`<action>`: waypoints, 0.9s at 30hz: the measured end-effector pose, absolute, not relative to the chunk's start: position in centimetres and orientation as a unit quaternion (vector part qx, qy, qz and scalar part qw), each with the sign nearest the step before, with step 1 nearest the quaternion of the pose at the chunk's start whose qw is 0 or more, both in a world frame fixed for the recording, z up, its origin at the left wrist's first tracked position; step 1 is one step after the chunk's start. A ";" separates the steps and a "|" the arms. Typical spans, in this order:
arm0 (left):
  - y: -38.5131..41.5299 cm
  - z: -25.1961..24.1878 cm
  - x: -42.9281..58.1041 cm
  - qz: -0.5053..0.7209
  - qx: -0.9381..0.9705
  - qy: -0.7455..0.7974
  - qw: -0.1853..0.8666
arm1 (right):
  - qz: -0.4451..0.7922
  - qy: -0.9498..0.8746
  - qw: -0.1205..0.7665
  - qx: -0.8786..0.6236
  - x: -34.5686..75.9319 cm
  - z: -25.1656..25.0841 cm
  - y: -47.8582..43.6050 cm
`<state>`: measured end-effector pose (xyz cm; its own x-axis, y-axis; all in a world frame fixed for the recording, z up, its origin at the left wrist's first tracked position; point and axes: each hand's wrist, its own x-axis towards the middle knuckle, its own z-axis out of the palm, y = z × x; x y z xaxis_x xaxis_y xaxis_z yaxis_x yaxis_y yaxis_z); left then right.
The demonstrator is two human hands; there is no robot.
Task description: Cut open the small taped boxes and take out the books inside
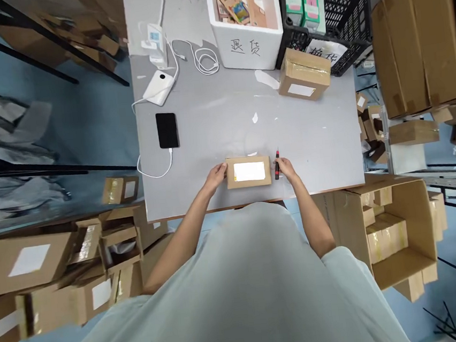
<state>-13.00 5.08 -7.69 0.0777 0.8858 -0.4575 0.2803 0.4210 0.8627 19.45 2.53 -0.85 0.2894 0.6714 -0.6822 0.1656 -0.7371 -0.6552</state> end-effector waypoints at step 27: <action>-2.6 -5.2 -9.0 0.282 0.462 0.601 0.588 | 0.407 -0.444 0.248 -0.759 24.5 4.2 -3.9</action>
